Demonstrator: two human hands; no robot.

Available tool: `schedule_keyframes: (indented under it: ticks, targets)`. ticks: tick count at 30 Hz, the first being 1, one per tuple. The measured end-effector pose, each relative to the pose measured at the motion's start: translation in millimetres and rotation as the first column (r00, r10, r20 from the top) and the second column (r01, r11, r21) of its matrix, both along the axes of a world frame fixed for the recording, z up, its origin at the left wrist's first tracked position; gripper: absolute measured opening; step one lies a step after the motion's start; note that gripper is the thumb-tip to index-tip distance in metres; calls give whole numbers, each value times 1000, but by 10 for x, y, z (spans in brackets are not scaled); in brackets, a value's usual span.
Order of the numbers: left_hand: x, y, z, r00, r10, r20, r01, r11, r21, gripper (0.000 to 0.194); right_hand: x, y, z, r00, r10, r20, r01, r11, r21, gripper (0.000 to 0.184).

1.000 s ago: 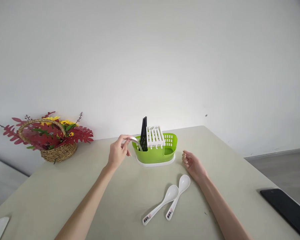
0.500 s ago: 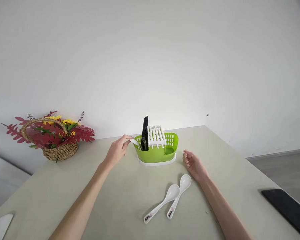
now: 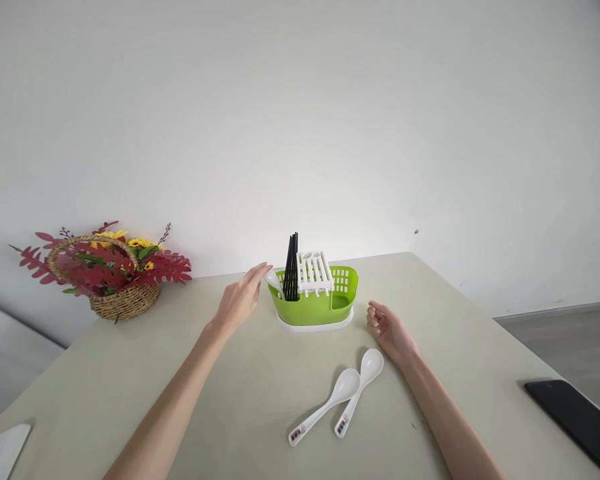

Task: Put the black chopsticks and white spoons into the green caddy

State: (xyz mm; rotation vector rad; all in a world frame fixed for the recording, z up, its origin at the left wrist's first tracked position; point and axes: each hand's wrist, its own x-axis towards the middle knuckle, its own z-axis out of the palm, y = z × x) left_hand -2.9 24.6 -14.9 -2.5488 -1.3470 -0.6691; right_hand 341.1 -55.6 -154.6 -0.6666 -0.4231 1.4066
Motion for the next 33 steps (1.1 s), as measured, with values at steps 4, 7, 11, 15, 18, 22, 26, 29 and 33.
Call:
schedule_keyframes:
  ticks: [4, 7, 11, 15, 18, 22, 26, 29, 33]
  targets:
    - [53, -112, -42, 990, 10, 141, -25, 994, 107, 47, 2, 0, 0, 1000, 3, -1, -3, 1000, 2, 28]
    - [141, -277, -152, 936, -36, 350, -39, 978, 204, 31, 5, 3, -5, 1000, 2, 5, -2, 1000, -1, 27]
    - [315, -611, -407, 850, -99, 518, 48, 993, 110, 20, 7, 4, -15, 1000, 0, 16, 0, 1000, -3, 27]
    - [509, -992, -655, 890, -91, 448, 227, 939, -260, 15, 2, -4, -9, 1000, -3, 27, 3, 1000, 0, 29]
    - [624, -1217, -786, 928, -94, 361, 256, 864, -434, 20, -6, -14, 4, 999, -5, 35, 5, 1000, 2, 29]
    - [698, -1367, -912, 940, -96, 327, 270, 795, -543, 24, -13, -23, 11, 999, -6, 47, 6, 1000, 2, 29]
    - [697, -1396, -989, 939, -98, 329, 284, 760, -584, 26, -11, -21, -4, 999, -5, 54, 4, 1000, 7, 29]
    - [684, -1405, -1002, 935, -108, 337, 300, 745, -596, 26, -7, -15, -21, 998, -4, 57, 3, 1000, 10, 28]
    - [677, -1420, -983, 940, -131, 316, 305, 737, -603, 24, -4, -13, -34, 998, -6, 59, 5, 1000, 9, 28]
